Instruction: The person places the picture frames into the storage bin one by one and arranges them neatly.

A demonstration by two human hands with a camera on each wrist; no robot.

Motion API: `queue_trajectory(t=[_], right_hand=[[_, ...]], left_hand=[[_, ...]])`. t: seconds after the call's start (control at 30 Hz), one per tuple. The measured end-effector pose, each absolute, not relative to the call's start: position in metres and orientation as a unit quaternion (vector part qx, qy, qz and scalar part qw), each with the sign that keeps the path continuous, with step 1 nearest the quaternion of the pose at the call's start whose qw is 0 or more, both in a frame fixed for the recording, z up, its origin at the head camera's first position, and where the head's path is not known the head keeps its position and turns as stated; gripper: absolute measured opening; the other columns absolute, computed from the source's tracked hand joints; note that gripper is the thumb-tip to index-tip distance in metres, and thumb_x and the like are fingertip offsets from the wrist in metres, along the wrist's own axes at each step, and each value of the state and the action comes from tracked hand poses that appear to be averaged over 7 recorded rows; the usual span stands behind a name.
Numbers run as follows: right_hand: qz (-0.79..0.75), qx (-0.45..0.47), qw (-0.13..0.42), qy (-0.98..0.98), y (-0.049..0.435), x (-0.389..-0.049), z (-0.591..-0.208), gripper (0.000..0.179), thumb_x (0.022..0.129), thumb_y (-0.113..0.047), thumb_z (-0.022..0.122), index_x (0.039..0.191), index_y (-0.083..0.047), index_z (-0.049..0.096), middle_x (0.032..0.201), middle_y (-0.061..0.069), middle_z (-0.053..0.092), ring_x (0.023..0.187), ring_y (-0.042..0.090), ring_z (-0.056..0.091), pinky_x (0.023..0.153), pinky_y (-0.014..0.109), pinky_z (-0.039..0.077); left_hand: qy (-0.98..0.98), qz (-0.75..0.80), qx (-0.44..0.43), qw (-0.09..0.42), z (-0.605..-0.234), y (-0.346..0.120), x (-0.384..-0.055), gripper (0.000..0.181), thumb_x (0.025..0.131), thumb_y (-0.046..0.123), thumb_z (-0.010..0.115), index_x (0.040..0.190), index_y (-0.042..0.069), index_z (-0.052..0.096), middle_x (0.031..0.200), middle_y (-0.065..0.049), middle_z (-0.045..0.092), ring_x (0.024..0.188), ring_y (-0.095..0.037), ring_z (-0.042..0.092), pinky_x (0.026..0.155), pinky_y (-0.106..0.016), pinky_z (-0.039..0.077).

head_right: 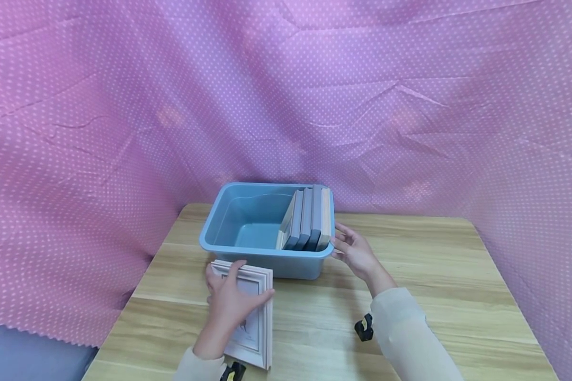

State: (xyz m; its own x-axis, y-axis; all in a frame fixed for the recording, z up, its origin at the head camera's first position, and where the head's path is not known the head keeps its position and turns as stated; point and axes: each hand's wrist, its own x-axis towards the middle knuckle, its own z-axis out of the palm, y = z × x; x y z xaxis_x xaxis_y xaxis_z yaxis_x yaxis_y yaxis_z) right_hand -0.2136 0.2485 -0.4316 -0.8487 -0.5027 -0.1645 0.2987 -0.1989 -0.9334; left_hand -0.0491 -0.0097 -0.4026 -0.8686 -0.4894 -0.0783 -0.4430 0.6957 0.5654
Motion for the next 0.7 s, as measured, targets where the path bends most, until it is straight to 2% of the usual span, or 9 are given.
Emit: queue_trajectory(t=[0.27, 0.53, 0.7], right_hand=[[-0.772, -0.087, 0.239, 0.582, 0.241, -0.201, -0.439, 0.059, 0.097, -0.001, 0.051, 0.148, 0.002, 0.023, 0.11, 0.005, 0.058, 0.089, 0.012, 0.059, 0.076, 0.023, 0.053], [-0.766, -0.09, 0.248, 0.587, 0.245, -0.2, -0.439, 0.059, 0.097, -0.002, 0.051, 0.148, 0.002, 0.023, 0.113, 0.005, 0.056, 0.088, 0.011, 0.059, 0.076, 0.022, 0.053], [-0.763, -0.087, 0.251, 0.589, 0.248, -0.199, -0.438, 0.059, 0.097, -0.002, 0.052, 0.148, 0.002, 0.024, 0.112, 0.006, 0.055, 0.088, 0.011, 0.059, 0.076, 0.022, 0.053]], left_hand=[[-0.916, -0.311, 0.24, 0.079, -0.392, -0.028, -0.033, 0.105, 0.045, 0.071, 0.082, 0.134, 0.029, 0.045, 0.151, -0.023, -0.011, 0.121, -0.056, 0.025, 0.089, -0.069, 0.039], [-0.903, -0.33, 0.182, 0.207, -0.368, -0.026, -0.024, 0.098, 0.043, 0.05, 0.093, 0.125, 0.022, 0.048, 0.149, -0.026, -0.003, 0.129, -0.05, 0.018, 0.099, -0.065, 0.034], [-0.902, -0.313, 0.143, 0.259, -0.349, -0.026, -0.023, 0.097, 0.043, 0.047, 0.094, 0.123, 0.019, 0.048, 0.148, -0.027, -0.002, 0.133, -0.046, 0.012, 0.099, -0.063, 0.036]])
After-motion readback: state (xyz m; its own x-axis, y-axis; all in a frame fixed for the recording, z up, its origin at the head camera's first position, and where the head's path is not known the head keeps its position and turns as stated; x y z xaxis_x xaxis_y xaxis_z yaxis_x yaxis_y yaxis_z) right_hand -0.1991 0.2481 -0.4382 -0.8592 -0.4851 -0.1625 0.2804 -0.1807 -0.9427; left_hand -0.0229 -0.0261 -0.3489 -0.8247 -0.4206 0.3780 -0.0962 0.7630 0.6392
